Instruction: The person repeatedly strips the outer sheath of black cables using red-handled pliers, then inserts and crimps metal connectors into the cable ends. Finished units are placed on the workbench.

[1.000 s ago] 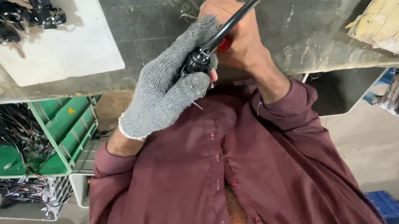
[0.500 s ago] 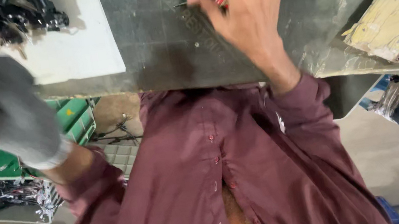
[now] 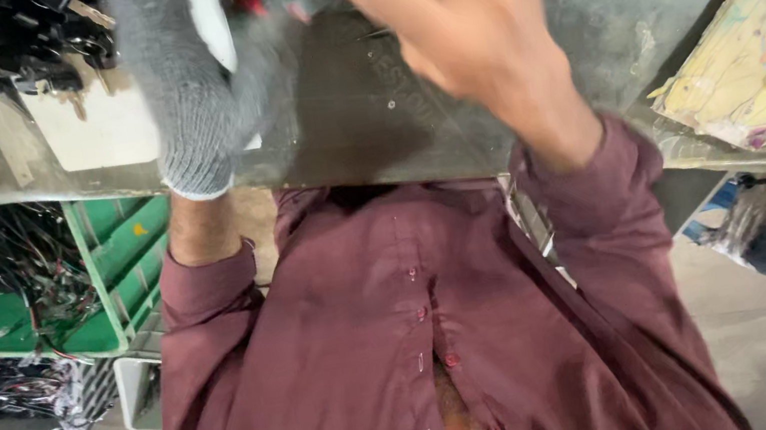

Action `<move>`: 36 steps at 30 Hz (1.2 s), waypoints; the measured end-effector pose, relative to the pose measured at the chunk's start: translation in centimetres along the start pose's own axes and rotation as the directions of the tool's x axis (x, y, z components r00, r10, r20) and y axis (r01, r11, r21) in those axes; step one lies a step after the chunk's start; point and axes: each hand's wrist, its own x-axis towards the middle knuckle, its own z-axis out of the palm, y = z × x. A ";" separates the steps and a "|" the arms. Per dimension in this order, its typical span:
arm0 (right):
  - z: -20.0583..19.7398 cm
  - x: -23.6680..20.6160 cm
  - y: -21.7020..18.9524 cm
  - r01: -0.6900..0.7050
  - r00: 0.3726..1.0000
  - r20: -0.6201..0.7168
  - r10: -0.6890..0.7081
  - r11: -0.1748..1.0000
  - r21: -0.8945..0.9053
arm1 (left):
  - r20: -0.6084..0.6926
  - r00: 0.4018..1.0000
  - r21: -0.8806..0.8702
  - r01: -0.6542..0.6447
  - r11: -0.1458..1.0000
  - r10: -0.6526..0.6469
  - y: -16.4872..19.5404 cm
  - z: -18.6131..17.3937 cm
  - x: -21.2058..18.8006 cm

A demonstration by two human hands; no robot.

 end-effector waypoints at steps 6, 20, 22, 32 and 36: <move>1.4 -3.3 -4.4 -0.315 0.677 -0.327 0.659 0.661 0.681 | 0.657 0.742 -0.553 0.595 0.583 -0.134 2.8 3.1 -2.0; -0.7 -4.7 -11.4 -0.240 0.675 0.266 0.688 -0.136 0.961 | 0.572 0.814 -0.442 0.205 0.873 0.098 2.5 4.0 -3.0; -1.2 -5.5 -11.2 -0.384 0.712 0.076 0.698 0.296 0.874 | 0.427 0.883 -0.386 -0.015 0.922 0.193 2.7 3.5 -2.6; 2.9 -6.0 -10.0 -0.536 0.822 -0.048 0.568 0.799 0.275 | 0.459 0.867 -0.886 0.431 -0.169 -0.195 4.8 3.6 -1.0; 0.6 -5.8 -8.2 -0.536 0.839 0.063 0.540 0.802 0.264 | 0.228 0.967 -0.887 0.254 0.386 -0.113 5.4 2.7 -1.2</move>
